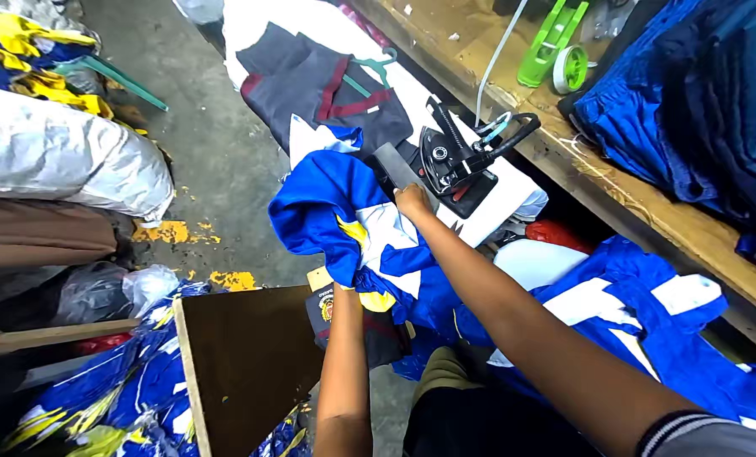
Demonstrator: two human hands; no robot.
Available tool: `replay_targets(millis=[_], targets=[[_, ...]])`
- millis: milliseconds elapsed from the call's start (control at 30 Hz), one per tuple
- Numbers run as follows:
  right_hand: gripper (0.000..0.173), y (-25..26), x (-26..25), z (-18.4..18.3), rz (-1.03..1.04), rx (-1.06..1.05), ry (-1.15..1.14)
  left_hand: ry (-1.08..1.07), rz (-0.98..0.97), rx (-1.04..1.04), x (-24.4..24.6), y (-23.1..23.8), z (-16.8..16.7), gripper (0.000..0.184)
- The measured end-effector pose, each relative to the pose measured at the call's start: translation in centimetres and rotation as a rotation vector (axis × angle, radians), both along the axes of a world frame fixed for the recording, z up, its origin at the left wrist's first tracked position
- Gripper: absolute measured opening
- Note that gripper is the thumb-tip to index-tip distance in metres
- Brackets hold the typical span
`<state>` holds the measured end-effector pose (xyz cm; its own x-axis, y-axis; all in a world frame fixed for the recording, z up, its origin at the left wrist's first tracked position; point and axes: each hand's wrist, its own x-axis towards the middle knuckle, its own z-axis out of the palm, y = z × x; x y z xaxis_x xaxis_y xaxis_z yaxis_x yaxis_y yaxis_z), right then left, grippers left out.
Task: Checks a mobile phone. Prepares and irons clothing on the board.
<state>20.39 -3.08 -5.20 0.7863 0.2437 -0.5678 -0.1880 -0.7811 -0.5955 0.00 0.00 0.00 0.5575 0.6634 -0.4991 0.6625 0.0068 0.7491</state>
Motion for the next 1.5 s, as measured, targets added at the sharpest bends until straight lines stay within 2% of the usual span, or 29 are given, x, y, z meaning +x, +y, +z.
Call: replay_targets(millis=[133, 200, 267, 300, 400, 433, 533, 600, 667, 700, 733, 800, 833, 900, 1000, 1100, 1200, 1233, 1300, 1367, 1433, 1500], targets=[[0.054, 0.0, -0.2, 0.8, -0.019, 0.032, 0.074, -0.003, -0.032, 0.015, 0.3, -0.7, 2.6, 0.037], [0.054, -0.1, -0.3, 0.9, -0.013, 0.060, 0.099, -0.142, 0.093, 0.021, 0.8, -2.7, 4.2, 0.035], [0.052, -0.1, -0.5, 0.7, 0.008, 0.057, 0.092, -0.092, 0.235, -0.145, 1.8, -3.7, 6.5, 0.034], [0.051, 0.0, -0.6, 0.4, 0.021, 0.054, 0.083, -0.082, 0.262, -0.181, 1.7, -3.3, 5.9, 0.036], [0.045, 0.1, -0.9, -0.2, 0.072, 0.026, 0.041, -0.195, 0.235, -0.107, -0.1, -1.3, -0.3, 0.037], [0.043, 0.1, -1.0, -0.4, 0.084, 0.011, 0.025, -0.173, 0.219, -0.081, -0.2, -1.4, -0.3, 0.036], [0.040, 0.3, -1.2, -0.5, 0.086, -0.014, 0.010, -0.045, 0.266, -0.167, 1.0, -2.4, 3.6, 0.039], [0.041, 0.1, -1.2, -0.7, 0.049, 0.034, 0.013, -0.117, 0.288, -0.129, 1.4, -1.9, 2.8, 0.036], [0.040, -0.4, -1.4, -1.0, -0.027, 0.134, 0.001, -0.118, 0.231, -0.018, 1.5, -0.4, 0.3, 0.037], [0.038, -0.7, -1.5, -1.1, -0.069, 0.189, -0.013, 0.016, 0.148, -0.137, 1.5, 0.9, 1.1, 0.041], [0.037, -1.2, -1.6, -1.1, -0.108, 0.241, -0.026, -0.047, 0.180, -0.140, 1.1, 1.3, -0.4, 0.040], [0.036, -2.6, -1.5, -1.3, -0.164, 0.339, -0.063, -0.317, 0.258, -0.152, 0.0, 1.0, -3.1, 0.035], [0.037, -3.5, -1.6, -1.4, -0.179, 0.383, -0.097, -0.356, 0.258, -0.193, -0.1, 0.5, -2.3, 0.034], [0.036, -5.7, -1.9, -1.5, -0.210, 0.485, -0.182, -0.274, 0.264, -0.250, 0.3, -0.9, 1.1, 0.032], [0.033, -10.1, -3.2, -1.0, -0.331, 0.775, -0.235, -0.441, 0.237, -0.257, 0.1, 0.9, -2.1, 0.029], [0.021, -14.6, -4.6, 2.5, -0.420, 1.085, -0.221, -0.541, 0.263, -0.437, 3.0, 3.1, -3.6, 0.034], [0.015, -18.5, -5.7, 6.0, -0.457, 1.276, -0.288, -0.579, 0.142, -0.317, 7.5, 4.3, -5.5, 0.026], [0.015, -19.6, -6.2, 7.0, -0.466, 1.312, -0.306, -0.564, 0.086, -0.260, 9.0, 4.3, -5.3, 0.037], [0.016, -21.6, -6.9, 8.7, -0.512, 1.379, -0.337, -0.415, -0.038, -0.106, 12.4, 3.6, -4.3, 0.077], [0.017, -23.3, -7.7, 9.6, -0.571, 1.438, -0.368, -0.182, -0.163, 0.132, 15.4, 2.0, -3.3, 0.098], [0.019, -24.9, -8.4, 10.1, -0.612, 1.489, -0.385, -0.003, -0.276, 0.353, 17.1, -0.2, -2.3, 0.101], [0.020, -26.3, -9.1, 10.3, -0.662, 1.511, -0.396, 0.068, -0.335, 0.471, 18.1, -1.7, -2.2, 0.095]])
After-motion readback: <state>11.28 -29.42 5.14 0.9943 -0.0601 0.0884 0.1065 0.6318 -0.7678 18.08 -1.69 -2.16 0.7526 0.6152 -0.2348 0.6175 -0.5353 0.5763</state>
